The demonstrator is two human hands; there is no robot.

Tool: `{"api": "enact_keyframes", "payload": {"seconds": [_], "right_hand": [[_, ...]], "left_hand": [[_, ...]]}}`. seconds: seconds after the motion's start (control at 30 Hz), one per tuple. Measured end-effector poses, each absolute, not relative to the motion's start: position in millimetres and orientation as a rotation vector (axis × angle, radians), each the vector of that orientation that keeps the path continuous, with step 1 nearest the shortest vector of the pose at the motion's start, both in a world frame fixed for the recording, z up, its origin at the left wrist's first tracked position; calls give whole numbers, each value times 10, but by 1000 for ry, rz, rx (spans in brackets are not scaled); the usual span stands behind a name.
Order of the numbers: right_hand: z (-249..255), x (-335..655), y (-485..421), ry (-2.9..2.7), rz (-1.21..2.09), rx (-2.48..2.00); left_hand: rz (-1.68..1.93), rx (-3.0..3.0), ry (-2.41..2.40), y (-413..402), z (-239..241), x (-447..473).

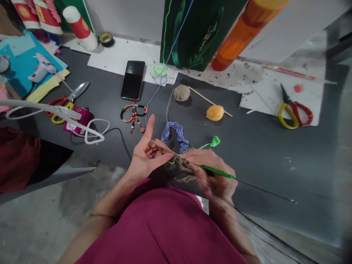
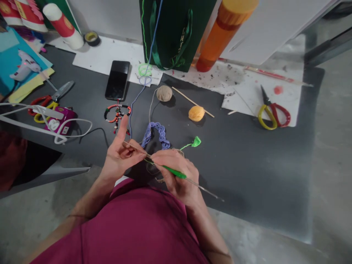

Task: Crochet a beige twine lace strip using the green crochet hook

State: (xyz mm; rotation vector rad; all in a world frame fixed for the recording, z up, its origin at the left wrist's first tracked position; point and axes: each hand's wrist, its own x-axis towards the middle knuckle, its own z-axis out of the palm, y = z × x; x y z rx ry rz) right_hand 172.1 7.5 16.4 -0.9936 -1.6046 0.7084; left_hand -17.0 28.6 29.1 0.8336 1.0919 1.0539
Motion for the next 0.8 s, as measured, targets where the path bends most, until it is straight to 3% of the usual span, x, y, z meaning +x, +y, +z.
{"api": "enact_keyframes", "payload": {"seconds": [0.2,0.33,0.47,0.8], "right_hand": [[116,1651,98,-1762,448,-1040],[54,1591,75,-1722,393,-980],[-10,1518,28,-1545,499,-976],[96,1439,-23,-1029,960,-1079]], "left_hand": [[1200,888,1215,227,316,-74],[1047,555,942,268,289,-113],[785,262,764,319,230,-164],[823,276,726,344,176,-170]]}}
